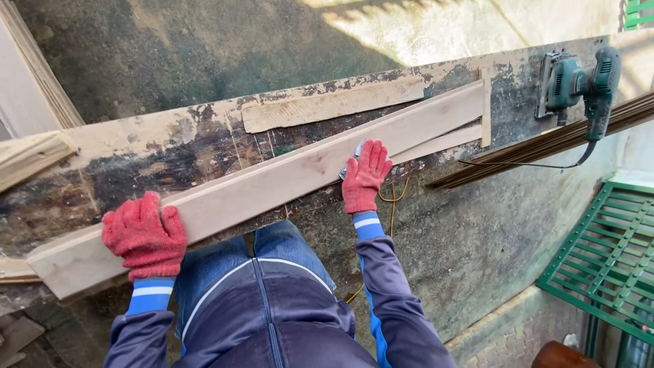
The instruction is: The recorder sands a wooden plank using an orbital sander and then finishes by hand with a sandpaper block.
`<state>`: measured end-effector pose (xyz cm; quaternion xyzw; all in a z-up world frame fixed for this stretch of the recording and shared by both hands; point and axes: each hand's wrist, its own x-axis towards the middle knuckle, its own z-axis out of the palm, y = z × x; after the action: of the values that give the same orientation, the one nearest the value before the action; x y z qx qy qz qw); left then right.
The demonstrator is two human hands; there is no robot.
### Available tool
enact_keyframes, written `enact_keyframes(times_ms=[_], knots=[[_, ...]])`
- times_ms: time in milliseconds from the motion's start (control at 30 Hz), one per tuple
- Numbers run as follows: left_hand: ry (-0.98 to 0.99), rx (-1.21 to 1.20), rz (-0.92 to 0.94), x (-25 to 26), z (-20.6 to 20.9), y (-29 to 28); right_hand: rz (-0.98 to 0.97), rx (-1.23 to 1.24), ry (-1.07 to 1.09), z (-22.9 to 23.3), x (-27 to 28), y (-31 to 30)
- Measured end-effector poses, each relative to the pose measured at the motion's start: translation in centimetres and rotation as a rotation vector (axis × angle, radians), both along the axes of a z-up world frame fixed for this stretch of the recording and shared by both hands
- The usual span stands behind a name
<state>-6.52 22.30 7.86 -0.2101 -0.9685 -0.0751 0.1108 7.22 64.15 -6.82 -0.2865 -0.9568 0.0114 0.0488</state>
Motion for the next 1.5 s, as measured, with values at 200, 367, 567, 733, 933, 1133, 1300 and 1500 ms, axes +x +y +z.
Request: enact_keyframes(times_ms=[200, 367, 567, 733, 933, 1133, 1300, 1500], knots=[[-0.09, -0.068, 0.097, -0.2, -1.0, -1.1, -0.008, -0.044, -0.1, 0.4, -3.1, -0.9], [-0.059, -0.126, 0.087, 0.9, -0.8, -2.3, 0.023, -0.061, -0.011, 1.9, -3.9, -3.0], [-0.089, -0.138, 0.106, 0.7, -1.1, -2.7, 0.2, 0.633, -0.374, 1.3, -4.1, 4.4], [-0.095, -0.085, 0.108, 0.3, -0.1, -2.1, -0.034, 0.143, -0.411, 0.9, -6.1, -2.2], [-0.083, -0.074, 0.122, 1.2, -1.6, -2.5, 0.602, -0.153, 0.014, 4.3, -4.9, -13.3], [-0.081, -0.062, 0.111, 1.7, -3.4, -3.1, 0.162, -0.024, -0.294, 2.5, -5.6, 3.8], [-0.068, -0.049, 0.135, 1.8, -4.7, -3.8, -0.152, 0.061, -0.412, -2.1, -7.9, -3.6], [-0.062, -0.046, 0.148, 2.4, -6.3, -4.7, 0.741, -0.265, 0.029, 4.3, -7.7, -15.2]])
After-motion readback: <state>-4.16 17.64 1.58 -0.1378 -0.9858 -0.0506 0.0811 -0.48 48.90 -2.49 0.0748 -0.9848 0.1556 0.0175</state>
